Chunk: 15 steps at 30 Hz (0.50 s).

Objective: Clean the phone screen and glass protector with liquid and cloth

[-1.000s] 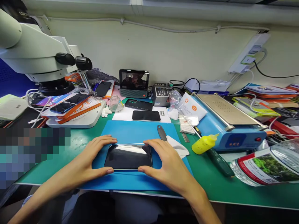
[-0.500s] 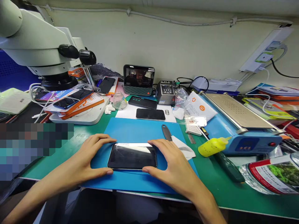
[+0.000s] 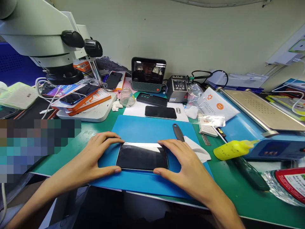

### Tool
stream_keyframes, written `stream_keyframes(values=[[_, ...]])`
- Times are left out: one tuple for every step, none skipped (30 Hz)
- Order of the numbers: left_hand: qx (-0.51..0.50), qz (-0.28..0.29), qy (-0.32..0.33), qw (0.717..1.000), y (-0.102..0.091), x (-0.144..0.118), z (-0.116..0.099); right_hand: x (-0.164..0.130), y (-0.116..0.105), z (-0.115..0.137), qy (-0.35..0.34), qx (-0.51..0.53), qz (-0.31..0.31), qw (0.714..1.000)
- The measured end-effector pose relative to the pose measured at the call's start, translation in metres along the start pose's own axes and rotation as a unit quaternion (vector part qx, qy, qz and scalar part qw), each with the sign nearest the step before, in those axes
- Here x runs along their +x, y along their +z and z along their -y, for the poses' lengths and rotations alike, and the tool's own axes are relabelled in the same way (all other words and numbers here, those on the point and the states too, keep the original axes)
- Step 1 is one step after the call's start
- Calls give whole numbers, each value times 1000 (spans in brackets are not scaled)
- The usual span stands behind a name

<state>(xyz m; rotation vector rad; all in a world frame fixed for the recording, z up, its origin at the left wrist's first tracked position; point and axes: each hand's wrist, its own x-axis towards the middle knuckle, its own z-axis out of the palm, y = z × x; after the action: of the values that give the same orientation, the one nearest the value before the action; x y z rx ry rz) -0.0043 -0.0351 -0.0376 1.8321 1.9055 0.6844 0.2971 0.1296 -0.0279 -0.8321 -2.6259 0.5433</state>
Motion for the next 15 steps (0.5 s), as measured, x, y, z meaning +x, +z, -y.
stream_keyframes(values=[[1,0,-2,1000,0,0,-1,0,0,-1,1,-2,3,1000],[1,-2,-3,1000,-1,1,-1,0,1,-1,3,-4,6,1000],[1,-2,-3,1000,-1,1,-2,1,1,-2,4,-5,9,1000],[0,-3,-2,1000,-1,1,-2,1,2,-3,6,-5,12,1000],[0,-4,0,1000,-1,2,-2,1,2,-3,6,-5,14,1000],[-1,-6,1,1000,-1,2,-2,2,2,-4,7,-4,15,1000],[-3,-6,2,1000,-1,3,-2,2,2,-4,6,-2,13,1000],[-4,-6,2,1000,-1,3,-2,2,2,-4,5,-1,13,1000],[-6,-5,2,1000,-1,3,-2,2,2,-5,4,0,12,1000],[-7,-4,1,1000,-1,3,-2,1,2,-5,4,0,10,1000],[-9,-3,1,1000,-1,3,-2,1,2,-5,2,-1,8,1000],[-10,-4,1,1000,-1,3,-2,1,2,-6,1,-3,6,1000],[-10,-5,1,1000,-1,2,-2,0,3,-6,-1,-6,4,1000],[-11,-7,2,1000,-1,2,-2,0,3,-6,-2,-9,3,1000],[-11,-10,2,1000,-1,2,-1,0,3,-6,-5,-12,1,1000]])
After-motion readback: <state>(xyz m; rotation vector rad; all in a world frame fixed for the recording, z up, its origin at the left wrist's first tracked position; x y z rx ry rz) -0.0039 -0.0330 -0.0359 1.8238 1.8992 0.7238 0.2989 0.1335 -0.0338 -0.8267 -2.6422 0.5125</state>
